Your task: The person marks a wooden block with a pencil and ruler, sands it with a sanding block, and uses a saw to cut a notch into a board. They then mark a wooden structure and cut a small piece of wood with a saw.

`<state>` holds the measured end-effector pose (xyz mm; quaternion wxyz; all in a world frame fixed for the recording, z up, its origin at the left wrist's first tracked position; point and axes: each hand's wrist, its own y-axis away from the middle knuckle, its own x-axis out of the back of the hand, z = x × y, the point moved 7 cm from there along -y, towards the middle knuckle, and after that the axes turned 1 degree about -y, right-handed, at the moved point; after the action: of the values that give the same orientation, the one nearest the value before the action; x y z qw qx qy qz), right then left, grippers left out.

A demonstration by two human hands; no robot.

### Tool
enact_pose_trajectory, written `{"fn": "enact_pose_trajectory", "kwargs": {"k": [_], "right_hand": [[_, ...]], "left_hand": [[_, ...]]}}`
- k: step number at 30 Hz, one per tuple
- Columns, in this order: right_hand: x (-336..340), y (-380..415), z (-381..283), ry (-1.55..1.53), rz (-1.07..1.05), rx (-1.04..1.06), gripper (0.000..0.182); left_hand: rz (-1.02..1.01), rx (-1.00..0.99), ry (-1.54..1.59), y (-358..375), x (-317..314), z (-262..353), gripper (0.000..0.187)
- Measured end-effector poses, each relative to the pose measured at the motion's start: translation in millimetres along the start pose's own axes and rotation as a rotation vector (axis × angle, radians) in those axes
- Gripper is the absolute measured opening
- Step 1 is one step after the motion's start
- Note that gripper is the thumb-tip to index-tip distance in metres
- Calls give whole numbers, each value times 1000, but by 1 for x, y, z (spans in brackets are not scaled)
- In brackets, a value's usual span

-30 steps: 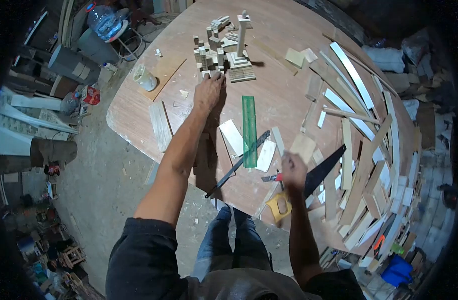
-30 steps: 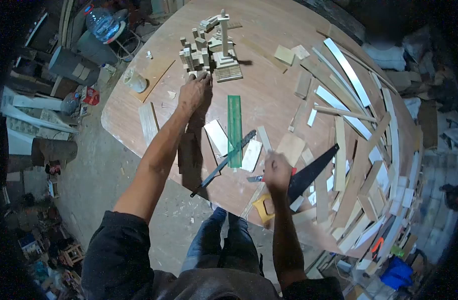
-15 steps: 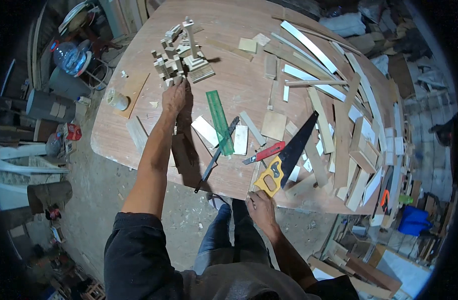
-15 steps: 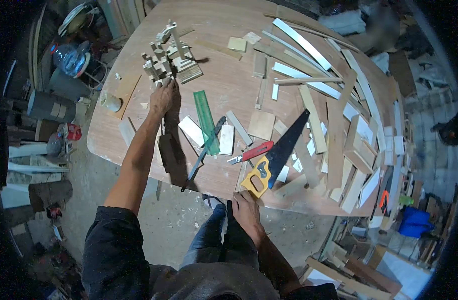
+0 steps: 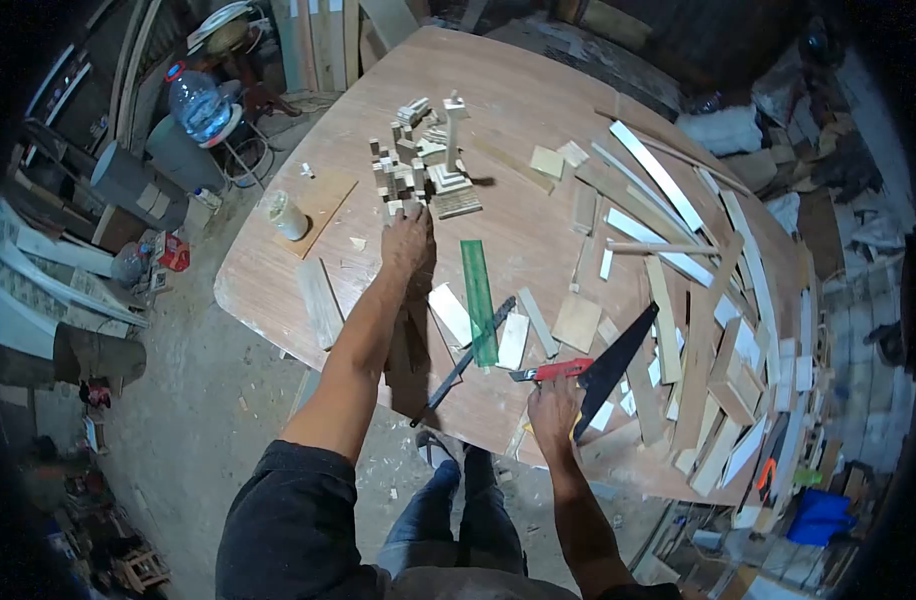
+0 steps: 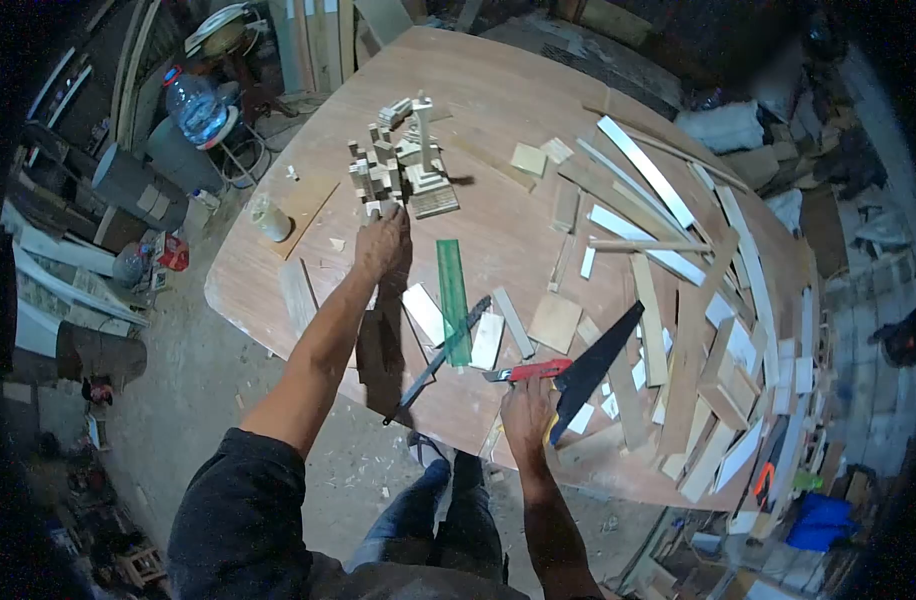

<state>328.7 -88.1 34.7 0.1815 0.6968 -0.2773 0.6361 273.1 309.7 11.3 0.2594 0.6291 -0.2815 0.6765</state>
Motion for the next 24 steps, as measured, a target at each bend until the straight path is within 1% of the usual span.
{"fn": "enact_pose_trajectory", "kwargs": {"k": [1,3,4,5,7,8,11,12,13,14,16,18,21,23,24], "right_hand": [[4,-2,0,3,3,17,24],[8,-3,-4,-222,14,172,17],[-2,-4,0,-262,-101,167,15],[-5,-4,1,-260,-105,183,15],[-3,-6,1,-434,-367,4,16],[-5,-11,-2,-430,-372,19,16],[2,-34,-3,-1266,-81,-60,11],[5,-55,-9,-1323,-183,-58,15],[11,-78,-20,-1424,-184,-129,26],[0,-100,-24,-1472,-153,-272,42],[-1,-154,-57,-1456,-129,-268,55],[-32,-206,-79,-1386,-111,-250,62],[-77,-266,-117,-1378,-90,-196,58],[-93,-298,-128,-949,165,-65,58],[-90,-303,-137,-953,168,-59,58]], "left_hand": [[7,16,3,1,0,1,53],[9,15,8,2,0,-2,53],[38,-10,9,1,-2,-3,59],[54,2,13,0,-6,-4,60],[62,18,33,0,-8,-4,61],[64,35,34,1,-8,-5,61],[41,20,60,5,-1,-3,63],[39,17,67,6,-3,-4,64],[40,14,71,6,-4,-4,65],[16,22,82,8,-1,-4,64],[37,20,67,10,-1,-4,64],[82,12,53,11,-2,-4,63],[97,19,46,11,-4,-4,62],[85,27,56,13,-2,-3,60],[81,25,46,14,-2,-3,60]]}}
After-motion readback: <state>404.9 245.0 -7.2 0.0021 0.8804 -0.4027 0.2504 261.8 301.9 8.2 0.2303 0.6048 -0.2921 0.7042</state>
